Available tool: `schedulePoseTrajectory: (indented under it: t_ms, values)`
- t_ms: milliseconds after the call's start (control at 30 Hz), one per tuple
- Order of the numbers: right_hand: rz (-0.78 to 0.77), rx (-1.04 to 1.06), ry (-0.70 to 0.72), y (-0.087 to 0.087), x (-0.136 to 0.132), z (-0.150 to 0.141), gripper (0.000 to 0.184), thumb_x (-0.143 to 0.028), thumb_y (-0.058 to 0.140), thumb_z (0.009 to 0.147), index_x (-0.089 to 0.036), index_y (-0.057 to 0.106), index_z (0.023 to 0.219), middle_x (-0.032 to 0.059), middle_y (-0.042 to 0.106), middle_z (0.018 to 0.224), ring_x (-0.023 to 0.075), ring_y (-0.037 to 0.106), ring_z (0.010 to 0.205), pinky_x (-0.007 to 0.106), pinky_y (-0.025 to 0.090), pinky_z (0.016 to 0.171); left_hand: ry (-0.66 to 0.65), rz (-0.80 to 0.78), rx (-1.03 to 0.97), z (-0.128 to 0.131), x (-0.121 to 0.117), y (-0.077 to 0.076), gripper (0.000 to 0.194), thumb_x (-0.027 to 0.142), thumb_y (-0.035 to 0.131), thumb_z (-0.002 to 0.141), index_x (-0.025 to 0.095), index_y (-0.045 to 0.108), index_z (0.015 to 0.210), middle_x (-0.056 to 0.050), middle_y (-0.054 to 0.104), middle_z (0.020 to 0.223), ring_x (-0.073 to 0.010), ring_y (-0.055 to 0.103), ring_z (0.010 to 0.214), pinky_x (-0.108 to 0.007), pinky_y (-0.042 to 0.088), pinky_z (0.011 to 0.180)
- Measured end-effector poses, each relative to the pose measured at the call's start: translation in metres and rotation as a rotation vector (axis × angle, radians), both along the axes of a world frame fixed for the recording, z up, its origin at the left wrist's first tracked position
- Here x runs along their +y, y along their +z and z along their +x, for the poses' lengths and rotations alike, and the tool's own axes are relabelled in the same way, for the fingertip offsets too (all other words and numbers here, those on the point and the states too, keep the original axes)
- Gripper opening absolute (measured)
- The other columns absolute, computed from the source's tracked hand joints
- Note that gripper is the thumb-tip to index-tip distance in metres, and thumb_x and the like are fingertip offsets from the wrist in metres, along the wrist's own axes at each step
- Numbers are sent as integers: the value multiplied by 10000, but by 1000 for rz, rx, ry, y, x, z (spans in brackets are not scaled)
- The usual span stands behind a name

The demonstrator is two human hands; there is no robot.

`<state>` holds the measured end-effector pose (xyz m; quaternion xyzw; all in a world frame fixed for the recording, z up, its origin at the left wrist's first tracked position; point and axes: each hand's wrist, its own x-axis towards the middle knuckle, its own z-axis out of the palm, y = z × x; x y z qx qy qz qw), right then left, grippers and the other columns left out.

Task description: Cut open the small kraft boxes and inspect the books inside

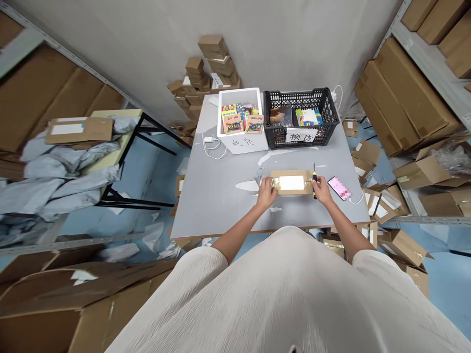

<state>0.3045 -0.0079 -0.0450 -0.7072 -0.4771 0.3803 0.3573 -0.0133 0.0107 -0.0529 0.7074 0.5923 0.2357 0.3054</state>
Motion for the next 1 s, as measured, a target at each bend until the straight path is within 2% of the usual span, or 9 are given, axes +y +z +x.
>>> schedulePoseTrajectory:
  t_ms: [133, 233, 333, 433, 533, 667, 767, 1000]
  values:
    - [9, -67, 26, 11, 3, 1, 729, -824, 538, 963, -233, 607, 1385, 181, 747, 1374, 342, 742, 1179, 540, 577, 1075, -218, 68, 173, 6, -10, 4, 527, 168, 512, 1000, 226, 594, 1517, -183, 586, 1581, -371, 516, 1510, -580, 408, 1261]
    - [32, -171, 94, 27, 11, 2, 658, -739, 453, 1044, -238, 684, 1402, 154, 782, 1315, 347, 743, 1138, 544, 577, 1067, -273, 81, 217, 10, -16, 5, 602, 158, 530, 984, 238, 557, 1580, -177, 531, 1682, -364, 464, 1583, -593, 349, 1304]
    - [28, -273, 305, 44, 23, -3, 584, -667, 471, 1071, -255, 784, 1343, 117, 820, 1262, 365, 737, 1160, 517, 575, 1061, -276, 86, 209, 13, -20, 2, 677, 154, 558, 958, 226, 522, 1630, -183, 486, 1737, -369, 426, 1628, -597, 329, 1321]
    - [-7, -382, 527, 55, 40, -17, 508, -609, 546, 1059, -279, 824, 1327, 91, 832, 1294, 374, 739, 1192, 490, 566, 1061, -286, 94, 195, 13, -20, -1, 687, 153, 567, 948, 205, 529, 1632, -187, 484, 1746, -369, 424, 1637, -592, 320, 1333]
    - [13, -473, 694, 61, 56, -37, 458, -560, 552, 1075, -281, 845, 1291, 94, 826, 1334, 365, 739, 1221, 451, 553, 1045, -299, 107, 180, 11, -20, -4, 675, 150, 568, 949, 178, 544, 1623, -195, 491, 1744, -360, 430, 1640, -576, 314, 1344]
    - [24, -569, 865, 65, 74, -58, 453, -513, 493, 1112, -267, 866, 1184, 103, 853, 1218, 327, 753, 1133, 382, 529, 940, -311, 115, 166, 9, -18, -6, 720, 137, 588, 927, 180, 537, 1644, -185, 498, 1745, -355, 426, 1647, -570, 336, 1337]
    - [9, -611, 907, 66, 82, -68, 463, -526, 484, 1117, -268, 867, 1153, 99, 859, 1146, 308, 751, 1058, 358, 503, 876, -312, 119, 171, 9, -17, -8, 752, 120, 599, 907, 189, 533, 1653, -178, 499, 1748, -353, 435, 1644, -567, 351, 1332]
    - [17, -643, 936, 65, 90, -78, 462, -591, 521, 1100, -277, 854, 1165, 83, 857, 1027, 298, 737, 1008, 340, 478, 845, -320, 142, 159, 8, -17, -13, 753, 105, 599, 891, 173, 543, 1639, -183, 474, 1764, -349, 422, 1655, -553, 355, 1335]
